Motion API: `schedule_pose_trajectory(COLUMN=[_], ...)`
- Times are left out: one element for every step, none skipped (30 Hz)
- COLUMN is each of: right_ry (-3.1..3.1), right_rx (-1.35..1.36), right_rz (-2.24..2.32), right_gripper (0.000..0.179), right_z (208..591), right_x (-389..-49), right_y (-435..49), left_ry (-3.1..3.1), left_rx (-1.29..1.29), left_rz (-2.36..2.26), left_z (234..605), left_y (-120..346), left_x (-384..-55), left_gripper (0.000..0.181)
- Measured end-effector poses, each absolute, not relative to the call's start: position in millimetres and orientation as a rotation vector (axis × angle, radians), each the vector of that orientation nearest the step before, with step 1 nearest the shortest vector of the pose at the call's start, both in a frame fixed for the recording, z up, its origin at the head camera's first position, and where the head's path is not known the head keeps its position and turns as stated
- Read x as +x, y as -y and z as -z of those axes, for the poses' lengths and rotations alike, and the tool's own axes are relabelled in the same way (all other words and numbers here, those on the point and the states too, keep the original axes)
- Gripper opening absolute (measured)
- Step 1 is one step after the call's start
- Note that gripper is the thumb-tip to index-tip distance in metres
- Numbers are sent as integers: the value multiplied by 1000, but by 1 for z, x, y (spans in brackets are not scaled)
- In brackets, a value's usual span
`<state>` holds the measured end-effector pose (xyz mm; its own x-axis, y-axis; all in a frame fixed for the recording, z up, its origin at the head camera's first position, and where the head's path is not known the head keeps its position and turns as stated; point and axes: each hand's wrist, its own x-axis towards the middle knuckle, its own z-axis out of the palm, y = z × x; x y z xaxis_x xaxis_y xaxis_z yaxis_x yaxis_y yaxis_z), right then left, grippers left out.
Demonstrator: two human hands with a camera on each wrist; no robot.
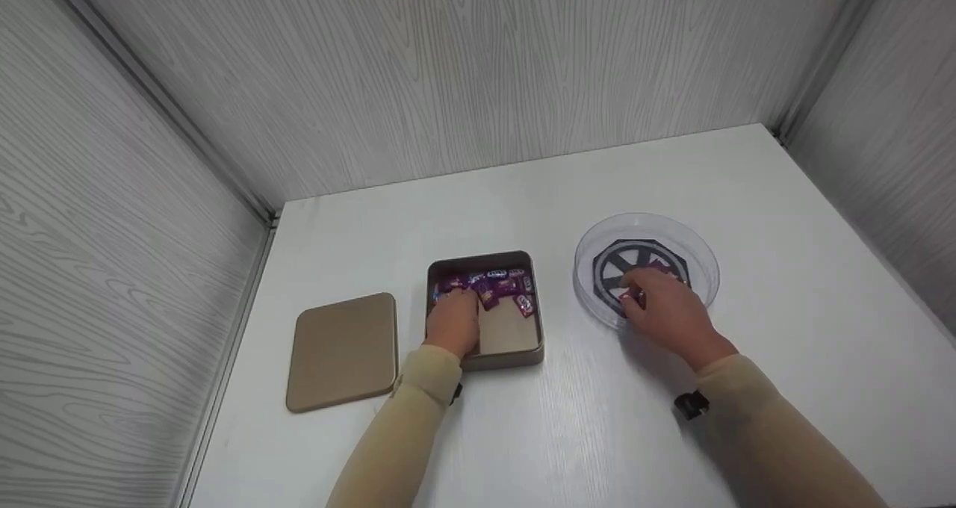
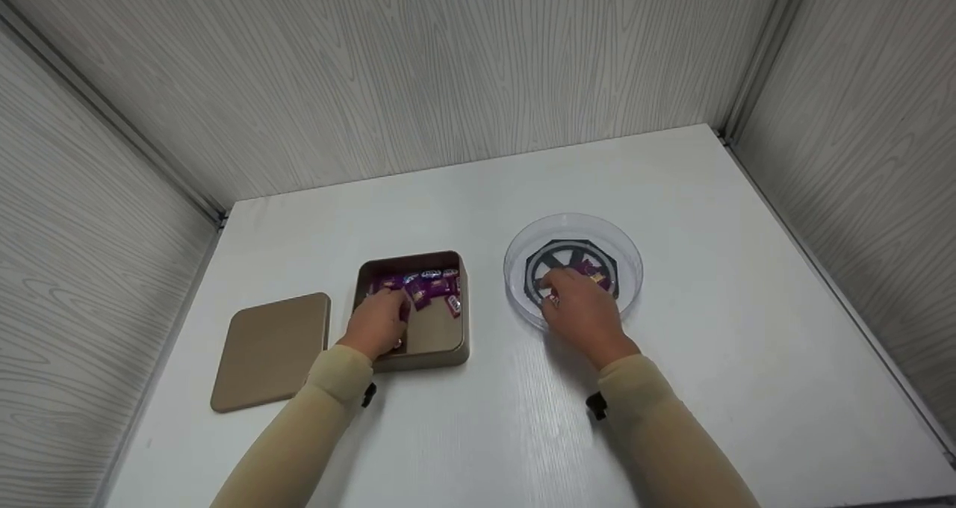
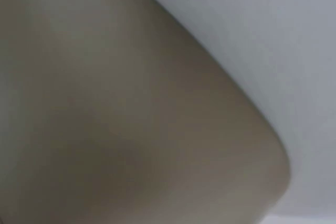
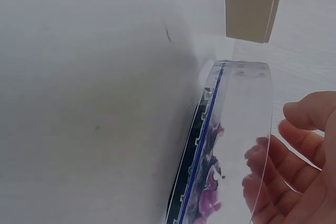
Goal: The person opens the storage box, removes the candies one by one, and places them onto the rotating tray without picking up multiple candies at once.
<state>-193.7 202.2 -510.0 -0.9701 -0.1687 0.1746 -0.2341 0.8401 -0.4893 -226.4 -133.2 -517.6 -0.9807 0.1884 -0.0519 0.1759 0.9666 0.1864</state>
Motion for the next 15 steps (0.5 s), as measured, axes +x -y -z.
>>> schedule_pose_trajectory(right_ry=[2892, 2892, 2892, 2893, 2893, 2891, 2890, 2888, 2884, 2880, 2875, 2870, 2866, 2861, 2856], right_rx=[316, 312, 307, 301, 296, 294, 296, 301, 308, 317, 326, 337, 346, 357, 372], right_rz=[-799, -803, -810, -816, -822, -828, -832, -837, -846, -857, -868, -878, -886, -895, -902], right_gripper=[24, 23, 23, 23, 22, 22, 22, 22, 22, 22, 21, 22, 21, 21, 21], right_z=[510, 511, 510, 511, 511, 511, 511, 510, 510, 510, 509, 509, 508, 508, 507], right_x=[-194, -194, -194, -195, -195, -194, -194, -194, -193, -192, -191, -190, -189, -188, -187], right_y=[-202, -202, -202, -202, -203, -203, -203, -202, -201, -200, -199, -198, -196, -194, -192], left_ry=[-3056, -3069, -3080, -3090, -3093, -3092, -3088, -3077, -3062, -3051, -3037, -3031, -3028, -3031, -3043], left_rx=[288, 295, 295, 290, 279, 261, 242, 222, 200, 191, 187, 193, 200, 207, 218], left_rz=[-293, -304, -318, -338, -360, -394, -437, -486, -541, -589, -642, -686, -722, -754, -774], left_z=[518, 518, 518, 518, 518, 517, 516, 514, 512, 510, 508, 505, 503, 500, 497], left_y=[134, 135, 135, 136, 137, 137, 138, 138, 138, 138, 137, 137, 137, 136, 135], left_x=[-227, -228, -229, -230, -230, -231, -231, -230, -229, -228, -226, -224, -222, -219, -217], left_gripper=[22, 18, 14, 10, 8, 7, 6, 5, 7, 9, 12, 15, 17, 19, 20])
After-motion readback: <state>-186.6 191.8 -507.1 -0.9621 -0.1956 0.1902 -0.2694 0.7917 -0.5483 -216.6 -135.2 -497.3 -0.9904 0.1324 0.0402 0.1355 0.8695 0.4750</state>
